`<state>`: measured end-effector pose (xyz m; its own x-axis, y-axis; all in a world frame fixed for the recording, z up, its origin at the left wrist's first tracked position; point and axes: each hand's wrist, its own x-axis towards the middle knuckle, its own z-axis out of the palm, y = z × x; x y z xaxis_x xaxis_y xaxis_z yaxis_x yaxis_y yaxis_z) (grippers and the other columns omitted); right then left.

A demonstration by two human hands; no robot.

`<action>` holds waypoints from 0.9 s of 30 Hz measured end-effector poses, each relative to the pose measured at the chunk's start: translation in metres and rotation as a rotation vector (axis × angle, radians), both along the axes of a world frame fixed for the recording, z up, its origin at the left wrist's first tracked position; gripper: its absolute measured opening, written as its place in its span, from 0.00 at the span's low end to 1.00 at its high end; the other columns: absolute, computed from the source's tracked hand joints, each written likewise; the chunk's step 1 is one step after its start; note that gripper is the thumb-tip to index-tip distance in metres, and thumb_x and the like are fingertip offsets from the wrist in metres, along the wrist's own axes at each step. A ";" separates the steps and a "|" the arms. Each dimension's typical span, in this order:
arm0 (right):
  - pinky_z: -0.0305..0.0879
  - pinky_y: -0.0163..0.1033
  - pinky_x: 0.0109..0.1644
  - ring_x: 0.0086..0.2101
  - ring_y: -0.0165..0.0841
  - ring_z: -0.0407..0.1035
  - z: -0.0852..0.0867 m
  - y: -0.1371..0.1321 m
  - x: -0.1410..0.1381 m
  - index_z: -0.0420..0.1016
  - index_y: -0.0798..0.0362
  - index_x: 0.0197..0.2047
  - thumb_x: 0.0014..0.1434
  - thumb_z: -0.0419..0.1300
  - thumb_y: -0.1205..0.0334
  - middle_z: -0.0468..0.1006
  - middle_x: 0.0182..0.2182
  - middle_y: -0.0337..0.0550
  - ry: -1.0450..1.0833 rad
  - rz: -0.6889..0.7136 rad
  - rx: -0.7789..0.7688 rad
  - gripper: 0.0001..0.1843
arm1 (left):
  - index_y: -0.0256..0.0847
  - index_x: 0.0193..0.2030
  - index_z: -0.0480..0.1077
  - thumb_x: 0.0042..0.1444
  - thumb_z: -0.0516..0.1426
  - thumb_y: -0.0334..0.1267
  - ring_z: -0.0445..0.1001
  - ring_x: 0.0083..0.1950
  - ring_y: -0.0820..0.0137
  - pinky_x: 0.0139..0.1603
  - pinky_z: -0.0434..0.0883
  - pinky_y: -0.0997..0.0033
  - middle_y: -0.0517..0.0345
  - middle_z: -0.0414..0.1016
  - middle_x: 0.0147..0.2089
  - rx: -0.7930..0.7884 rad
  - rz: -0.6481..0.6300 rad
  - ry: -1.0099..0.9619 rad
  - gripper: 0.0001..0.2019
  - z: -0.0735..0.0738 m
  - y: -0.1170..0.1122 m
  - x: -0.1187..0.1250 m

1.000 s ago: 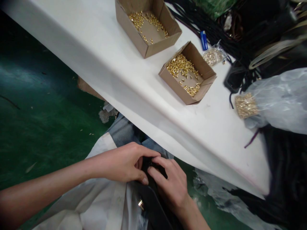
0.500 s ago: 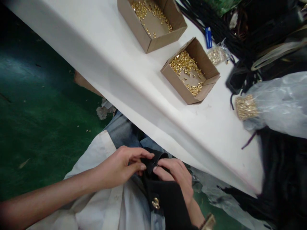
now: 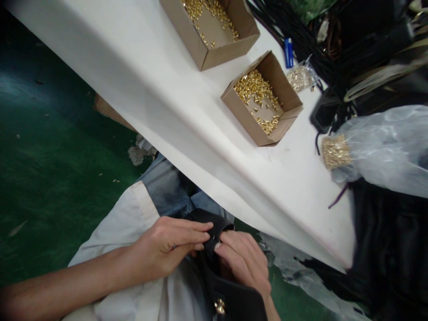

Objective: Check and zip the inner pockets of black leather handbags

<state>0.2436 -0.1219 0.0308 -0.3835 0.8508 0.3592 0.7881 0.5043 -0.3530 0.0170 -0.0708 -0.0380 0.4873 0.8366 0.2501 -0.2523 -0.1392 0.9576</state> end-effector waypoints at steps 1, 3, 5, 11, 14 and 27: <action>0.82 0.46 0.49 0.42 0.39 0.85 0.000 0.000 -0.001 0.82 0.51 0.49 0.68 0.62 0.76 0.89 0.43 0.47 0.000 -0.014 0.003 0.13 | 0.31 0.57 0.84 0.67 0.58 0.20 0.85 0.62 0.61 0.62 0.83 0.72 0.39 0.86 0.58 -0.006 -0.020 0.005 0.17 0.000 0.001 0.000; 0.83 0.46 0.48 0.41 0.40 0.86 0.000 0.000 0.000 0.82 0.50 0.50 0.68 0.62 0.76 0.89 0.42 0.47 -0.008 -0.007 0.019 0.13 | 0.30 0.57 0.84 0.69 0.58 0.21 0.84 0.64 0.61 0.64 0.82 0.72 0.38 0.86 0.58 -0.021 -0.054 0.014 0.17 0.001 0.003 -0.001; 0.84 0.45 0.47 0.41 0.40 0.86 0.002 0.000 0.004 0.82 0.50 0.51 0.67 0.63 0.76 0.90 0.42 0.47 -0.034 0.035 -0.003 0.14 | 0.27 0.58 0.84 0.70 0.57 0.22 0.84 0.65 0.61 0.64 0.81 0.73 0.36 0.86 0.58 -0.011 -0.077 0.009 0.16 0.002 0.004 -0.003; 0.85 0.40 0.42 0.38 0.39 0.87 -0.001 0.004 0.030 0.82 0.45 0.53 0.67 0.64 0.72 0.90 0.40 0.43 -0.098 0.157 -0.089 0.16 | 0.21 0.59 0.82 0.73 0.57 0.26 0.83 0.66 0.58 0.66 0.80 0.72 0.29 0.85 0.58 0.033 -0.101 -0.005 0.15 0.003 0.007 -0.007; 0.85 0.40 0.39 0.35 0.39 0.87 -0.009 0.001 0.040 0.82 0.42 0.51 0.69 0.61 0.70 0.90 0.36 0.43 -0.147 0.141 -0.175 0.14 | 0.23 0.61 0.82 0.74 0.57 0.27 0.83 0.66 0.58 0.67 0.80 0.71 0.30 0.83 0.62 0.004 -0.129 0.007 0.16 0.003 0.006 -0.007; 0.82 0.44 0.51 0.45 0.41 0.87 0.004 -0.002 -0.016 0.79 0.52 0.56 0.73 0.60 0.69 0.90 0.45 0.49 -0.077 0.002 -0.160 0.12 | 0.40 0.40 0.86 0.64 0.67 0.50 0.79 0.32 0.66 0.32 0.68 0.70 0.56 0.84 0.31 -0.587 -0.235 0.384 0.14 0.038 0.018 -0.018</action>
<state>0.2272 -0.1235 0.0349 -0.4064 0.8940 0.1886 0.8150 0.4480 -0.3675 -0.0005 -0.0533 0.0003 0.6330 0.6434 -0.4305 0.1550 0.4394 0.8848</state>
